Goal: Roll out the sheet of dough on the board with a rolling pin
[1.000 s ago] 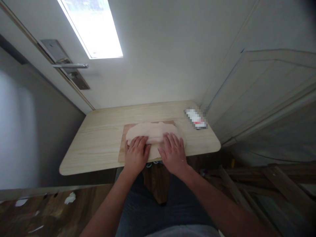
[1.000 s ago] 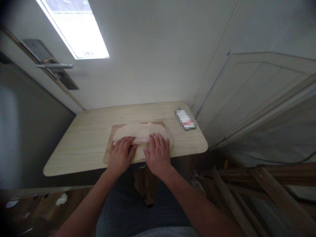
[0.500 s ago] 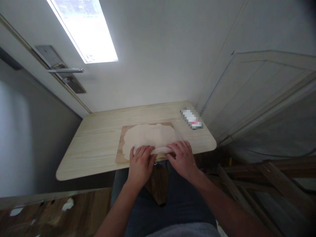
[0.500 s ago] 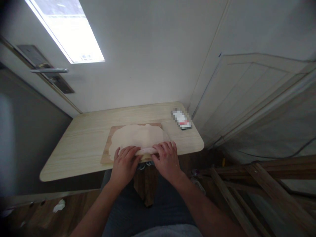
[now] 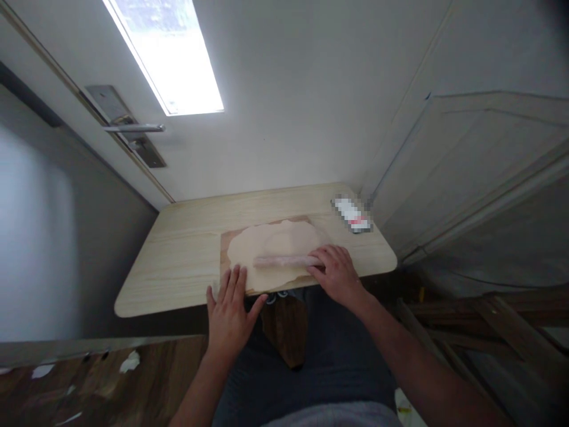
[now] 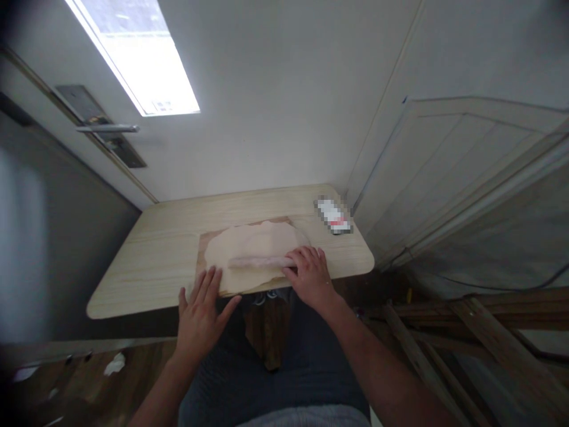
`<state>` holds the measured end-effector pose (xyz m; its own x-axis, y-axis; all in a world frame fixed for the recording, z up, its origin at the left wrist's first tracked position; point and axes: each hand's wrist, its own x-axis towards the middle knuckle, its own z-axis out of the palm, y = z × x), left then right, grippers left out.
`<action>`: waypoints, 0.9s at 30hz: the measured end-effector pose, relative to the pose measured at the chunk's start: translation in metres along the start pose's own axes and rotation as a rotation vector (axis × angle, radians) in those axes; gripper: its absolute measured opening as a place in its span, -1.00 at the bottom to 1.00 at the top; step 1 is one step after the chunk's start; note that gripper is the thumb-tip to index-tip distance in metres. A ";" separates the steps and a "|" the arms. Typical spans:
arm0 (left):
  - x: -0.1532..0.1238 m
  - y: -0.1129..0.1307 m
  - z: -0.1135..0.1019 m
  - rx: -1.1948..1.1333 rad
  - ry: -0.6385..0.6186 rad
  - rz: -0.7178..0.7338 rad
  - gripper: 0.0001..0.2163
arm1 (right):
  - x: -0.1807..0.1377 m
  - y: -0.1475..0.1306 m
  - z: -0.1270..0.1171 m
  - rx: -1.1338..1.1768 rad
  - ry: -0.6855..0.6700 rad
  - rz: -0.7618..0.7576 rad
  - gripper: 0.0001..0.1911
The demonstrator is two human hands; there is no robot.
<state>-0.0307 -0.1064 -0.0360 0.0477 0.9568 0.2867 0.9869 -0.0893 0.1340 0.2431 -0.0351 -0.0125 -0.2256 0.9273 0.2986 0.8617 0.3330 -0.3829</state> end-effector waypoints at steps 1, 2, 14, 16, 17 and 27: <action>-0.001 0.004 0.002 -0.003 0.001 0.011 -0.30 | 0.003 0.003 0.000 -0.004 0.004 -0.002 -0.81; -0.001 0.008 0.004 -0.009 0.003 0.024 -0.28 | 0.006 0.006 0.001 -0.010 0.014 0.002 -0.80; 0.000 0.018 0.009 -0.033 0.088 0.033 -0.42 | 0.021 -0.013 0.013 -0.008 0.058 0.037 -0.72; -0.003 0.012 0.008 -0.035 0.103 0.029 -0.46 | 0.022 -0.017 0.014 -0.001 0.051 0.012 -0.73; -0.004 0.009 0.008 -0.037 0.110 0.027 -0.47 | 0.023 -0.018 0.014 0.004 0.047 -0.007 -0.73; 0.002 -0.005 -0.014 -0.364 0.407 -0.130 -0.56 | 0.032 -0.034 0.019 -0.052 -0.111 -0.179 -0.62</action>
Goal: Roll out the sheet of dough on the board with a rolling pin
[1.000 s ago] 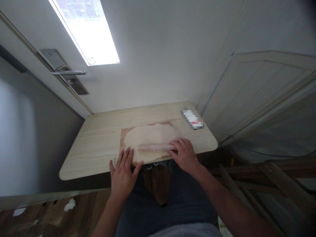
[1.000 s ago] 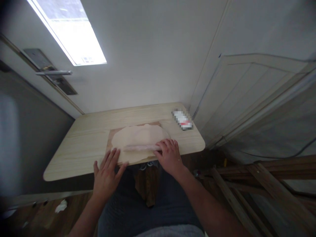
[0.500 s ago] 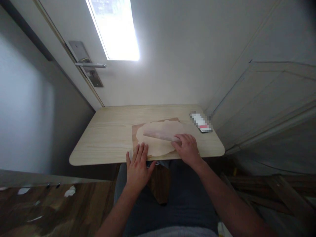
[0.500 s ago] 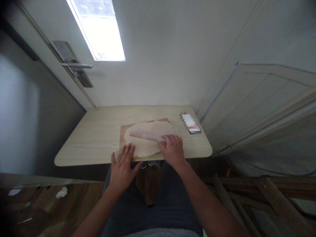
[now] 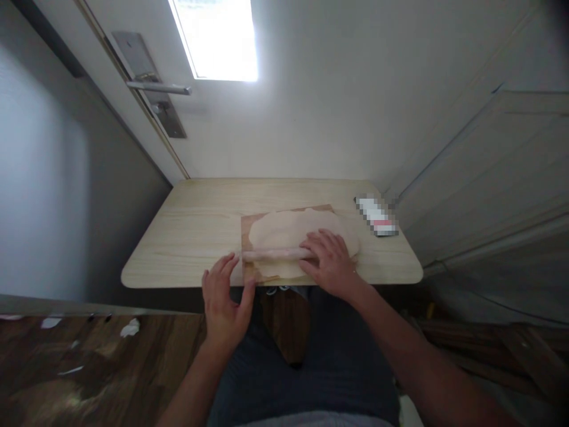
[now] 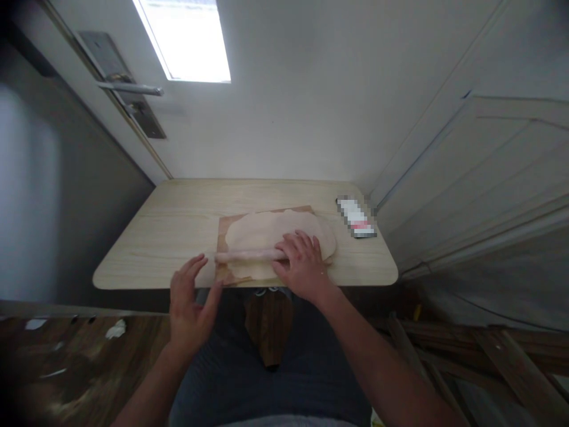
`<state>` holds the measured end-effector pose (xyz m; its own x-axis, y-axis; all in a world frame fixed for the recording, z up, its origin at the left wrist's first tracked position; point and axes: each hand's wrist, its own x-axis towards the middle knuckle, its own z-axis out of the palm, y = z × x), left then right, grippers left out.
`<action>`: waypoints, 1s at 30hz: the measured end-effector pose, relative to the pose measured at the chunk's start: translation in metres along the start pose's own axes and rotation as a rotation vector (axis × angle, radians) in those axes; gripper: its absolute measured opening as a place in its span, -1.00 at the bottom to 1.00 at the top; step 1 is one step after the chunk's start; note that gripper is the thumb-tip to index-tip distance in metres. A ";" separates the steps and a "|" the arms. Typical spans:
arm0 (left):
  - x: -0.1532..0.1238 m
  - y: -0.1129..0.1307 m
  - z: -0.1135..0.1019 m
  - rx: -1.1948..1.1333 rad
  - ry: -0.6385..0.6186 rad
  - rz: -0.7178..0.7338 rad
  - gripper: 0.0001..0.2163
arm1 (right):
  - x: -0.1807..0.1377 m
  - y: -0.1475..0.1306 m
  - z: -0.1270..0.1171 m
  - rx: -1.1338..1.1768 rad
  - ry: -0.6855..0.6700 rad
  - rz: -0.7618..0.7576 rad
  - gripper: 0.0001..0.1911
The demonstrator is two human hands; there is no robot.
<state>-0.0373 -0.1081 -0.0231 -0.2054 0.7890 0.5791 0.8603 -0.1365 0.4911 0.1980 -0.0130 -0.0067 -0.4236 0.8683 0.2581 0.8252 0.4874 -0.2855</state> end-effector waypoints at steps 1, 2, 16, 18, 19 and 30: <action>0.008 0.004 0.003 -0.005 0.007 0.007 -0.58 | 0.004 -0.002 0.001 -0.018 -0.019 -0.001 -0.56; 0.017 0.007 0.007 0.019 -0.032 0.012 -0.60 | 0.008 -0.004 0.002 -0.041 -0.038 0.003 -0.50; 0.088 0.007 0.057 0.399 -0.373 0.032 -0.51 | 0.074 -0.011 0.022 -0.214 -0.003 0.129 -0.39; 0.096 0.004 0.062 0.410 -0.381 0.033 -0.51 | 0.083 -0.008 0.023 -0.220 -0.011 0.132 -0.38; 0.100 0.003 0.064 0.412 -0.385 0.034 -0.50 | 0.088 -0.006 0.024 -0.223 -0.016 0.133 -0.37; 0.145 -0.008 0.080 0.482 -0.552 0.028 -0.53 | 0.131 0.006 0.028 -0.241 -0.014 0.135 -0.31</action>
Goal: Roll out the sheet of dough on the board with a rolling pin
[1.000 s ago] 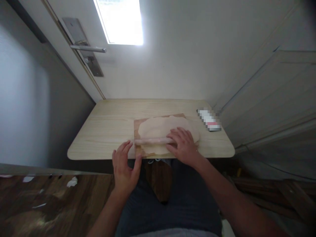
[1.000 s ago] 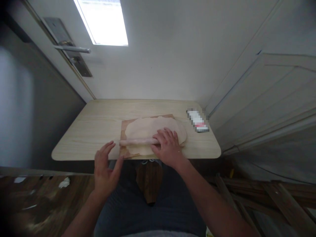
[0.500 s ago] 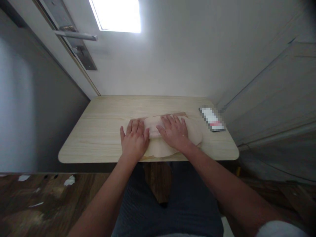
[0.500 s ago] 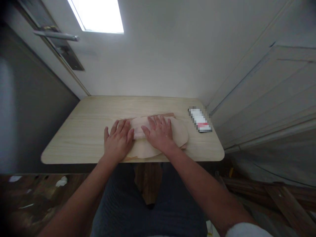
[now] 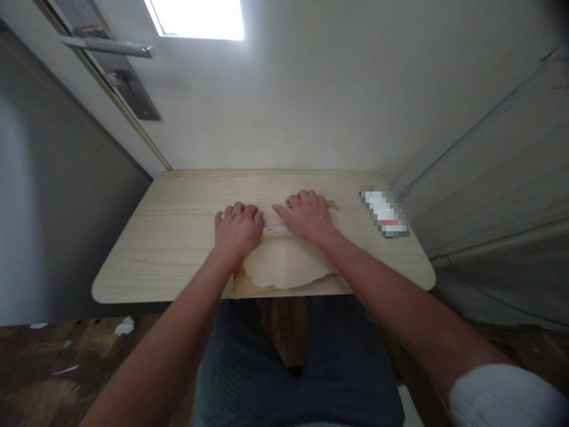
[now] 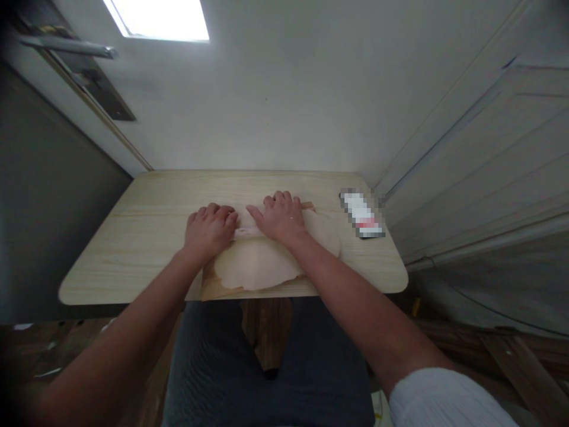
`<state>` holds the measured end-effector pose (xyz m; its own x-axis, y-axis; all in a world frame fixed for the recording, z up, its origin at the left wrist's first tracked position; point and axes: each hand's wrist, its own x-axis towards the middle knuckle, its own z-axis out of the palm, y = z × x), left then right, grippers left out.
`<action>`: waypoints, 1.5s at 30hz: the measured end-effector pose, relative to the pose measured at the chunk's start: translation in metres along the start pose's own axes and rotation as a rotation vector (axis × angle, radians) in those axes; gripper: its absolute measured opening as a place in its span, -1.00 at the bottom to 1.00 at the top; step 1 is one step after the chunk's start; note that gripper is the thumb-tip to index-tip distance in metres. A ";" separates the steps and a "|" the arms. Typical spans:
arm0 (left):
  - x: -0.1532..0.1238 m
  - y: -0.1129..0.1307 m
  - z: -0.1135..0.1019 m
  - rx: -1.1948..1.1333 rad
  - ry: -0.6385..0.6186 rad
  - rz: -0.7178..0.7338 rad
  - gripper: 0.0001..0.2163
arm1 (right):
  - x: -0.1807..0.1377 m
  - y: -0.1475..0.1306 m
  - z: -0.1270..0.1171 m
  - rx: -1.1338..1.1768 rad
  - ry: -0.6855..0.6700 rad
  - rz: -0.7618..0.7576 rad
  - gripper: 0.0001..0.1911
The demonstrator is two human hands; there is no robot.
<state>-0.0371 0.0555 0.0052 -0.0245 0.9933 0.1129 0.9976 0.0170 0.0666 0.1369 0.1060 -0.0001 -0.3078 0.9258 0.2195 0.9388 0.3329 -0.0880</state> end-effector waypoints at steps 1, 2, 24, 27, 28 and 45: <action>0.002 0.000 -0.001 0.016 -0.003 -0.006 -0.53 | 0.002 0.000 0.000 -0.002 -0.021 0.006 -0.28; 0.004 0.000 -0.001 0.028 -0.006 -0.007 -0.54 | 0.004 0.000 0.000 0.000 -0.045 0.012 -0.27; 0.070 -0.013 0.009 -0.021 -0.102 -0.127 -0.39 | 0.069 0.009 0.008 0.060 -0.121 0.147 -0.15; 0.075 -0.014 0.010 -0.020 -0.105 -0.135 -0.38 | 0.075 0.011 0.010 0.081 -0.138 0.153 -0.16; 0.076 -0.015 0.010 -0.022 -0.106 -0.136 -0.38 | 0.077 0.011 0.011 0.087 -0.145 0.158 -0.17; 0.061 -0.011 0.009 -0.013 -0.129 -0.063 -0.46 | 0.058 0.007 0.007 0.065 -0.152 0.123 -0.13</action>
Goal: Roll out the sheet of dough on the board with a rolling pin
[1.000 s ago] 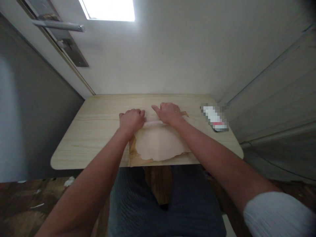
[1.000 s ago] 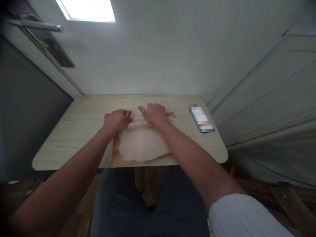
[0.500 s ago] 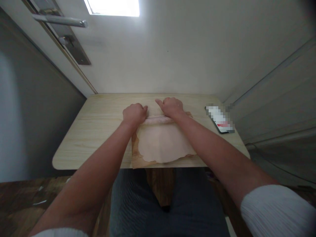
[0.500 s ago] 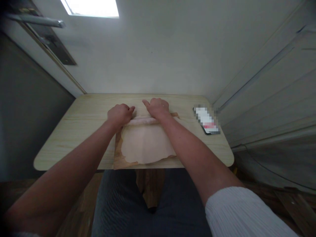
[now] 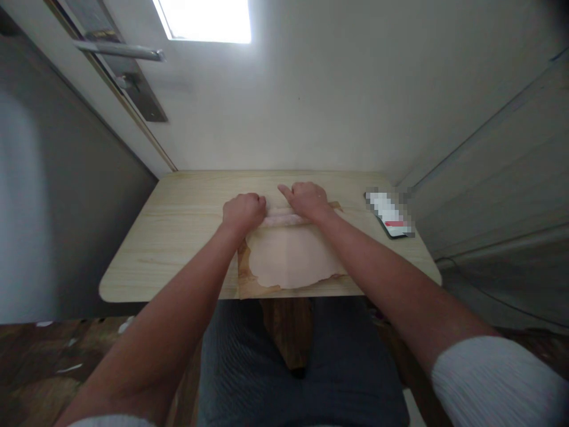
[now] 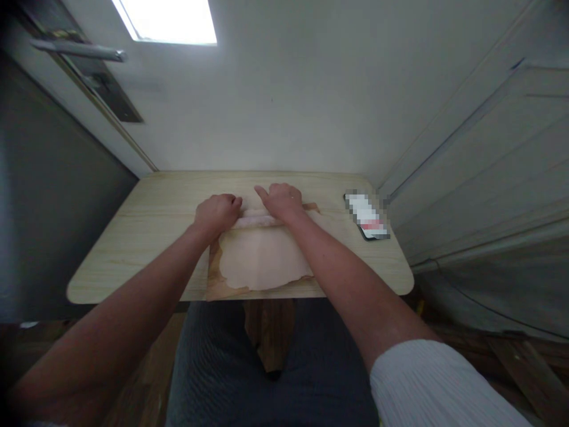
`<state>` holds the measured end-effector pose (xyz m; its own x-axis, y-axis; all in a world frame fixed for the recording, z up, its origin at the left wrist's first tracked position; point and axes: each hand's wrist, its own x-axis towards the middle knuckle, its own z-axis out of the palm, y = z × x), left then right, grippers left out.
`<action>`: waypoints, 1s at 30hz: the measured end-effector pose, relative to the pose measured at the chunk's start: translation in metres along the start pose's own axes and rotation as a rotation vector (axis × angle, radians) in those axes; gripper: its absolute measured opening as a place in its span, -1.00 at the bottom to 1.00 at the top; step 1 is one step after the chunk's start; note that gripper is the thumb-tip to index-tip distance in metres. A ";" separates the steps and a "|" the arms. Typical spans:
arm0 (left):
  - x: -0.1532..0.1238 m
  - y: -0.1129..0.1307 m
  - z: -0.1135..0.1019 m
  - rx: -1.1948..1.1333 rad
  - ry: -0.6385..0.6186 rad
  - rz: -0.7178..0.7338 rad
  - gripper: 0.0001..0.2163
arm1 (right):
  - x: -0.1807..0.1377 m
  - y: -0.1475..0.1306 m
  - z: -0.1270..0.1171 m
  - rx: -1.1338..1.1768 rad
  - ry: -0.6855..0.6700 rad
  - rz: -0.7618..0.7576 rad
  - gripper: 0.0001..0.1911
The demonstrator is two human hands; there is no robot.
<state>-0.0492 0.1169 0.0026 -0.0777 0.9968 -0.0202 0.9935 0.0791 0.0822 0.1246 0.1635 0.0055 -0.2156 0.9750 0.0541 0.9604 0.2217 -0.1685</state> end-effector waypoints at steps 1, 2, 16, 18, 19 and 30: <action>-0.002 0.000 -0.001 0.002 0.002 0.009 -0.48 | -0.002 0.000 0.000 0.002 0.000 -0.005 -0.14; -0.004 0.001 -0.002 0.001 0.007 0.020 -0.50 | -0.003 0.000 0.000 0.006 -0.004 -0.009 -0.15; -0.041 0.003 0.001 -0.058 0.188 0.152 -0.55 | -0.038 -0.001 0.004 0.029 0.102 -0.006 -0.29; -0.049 0.004 0.001 -0.056 0.197 0.154 -0.55 | -0.046 -0.001 0.005 0.029 0.139 -0.010 -0.33; -0.054 0.005 0.001 -0.054 0.201 0.150 -0.55 | -0.051 -0.001 0.005 0.027 0.155 -0.014 -0.36; -0.115 0.000 0.005 -0.105 0.213 0.336 -0.56 | -0.123 -0.008 0.008 0.029 0.235 -0.019 -0.49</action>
<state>-0.0401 0.0027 -0.0005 0.2231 0.9470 0.2312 0.9534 -0.2614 0.1506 0.1417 0.0419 -0.0077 -0.1832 0.9409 0.2848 0.9504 0.2436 -0.1933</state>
